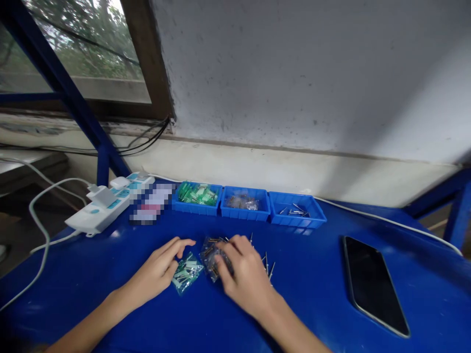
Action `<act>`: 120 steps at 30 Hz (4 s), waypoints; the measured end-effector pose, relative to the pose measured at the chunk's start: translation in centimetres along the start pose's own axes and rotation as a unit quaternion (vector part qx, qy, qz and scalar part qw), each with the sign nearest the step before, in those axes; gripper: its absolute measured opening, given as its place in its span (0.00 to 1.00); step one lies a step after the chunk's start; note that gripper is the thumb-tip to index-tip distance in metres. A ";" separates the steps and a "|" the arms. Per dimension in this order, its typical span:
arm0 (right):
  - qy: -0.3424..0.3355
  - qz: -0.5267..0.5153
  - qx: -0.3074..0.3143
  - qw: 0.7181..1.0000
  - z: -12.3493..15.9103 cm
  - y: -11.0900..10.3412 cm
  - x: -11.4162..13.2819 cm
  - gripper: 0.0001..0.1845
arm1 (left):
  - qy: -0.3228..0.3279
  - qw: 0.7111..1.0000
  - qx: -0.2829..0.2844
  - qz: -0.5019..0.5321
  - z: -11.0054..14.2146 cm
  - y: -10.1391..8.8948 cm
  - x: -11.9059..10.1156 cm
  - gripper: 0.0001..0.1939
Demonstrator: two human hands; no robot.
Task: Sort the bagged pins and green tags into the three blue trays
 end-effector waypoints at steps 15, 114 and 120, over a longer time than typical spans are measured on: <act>0.012 -0.133 0.017 0.991 -1.4 4.0 2.9 0.29 | 0.020 0.966 -0.196 0.168 -5.2 -3.1 0.6 0.29; 0.024 0.077 0.072 0.994 -1.8 1.3 -0.8 0.26 | 0.057 0.984 -0.158 -0.067 -9.1 -3.7 -2.6 0.13; 0.062 0.038 0.062 0.995 -2.0 1.8 -1.0 0.10 | 0.014 0.991 -0.103 0.087 -6.4 -0.8 -0.7 0.14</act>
Point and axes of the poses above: each hand's wrist, its own z-axis away from the middle knuckle, its own y-axis out of the palm, x = y × z, the point moved 7 cm from there along -z, towards the middle knuckle, and after that the axes turned 2 degrees about -z, right-handed, at the moved point
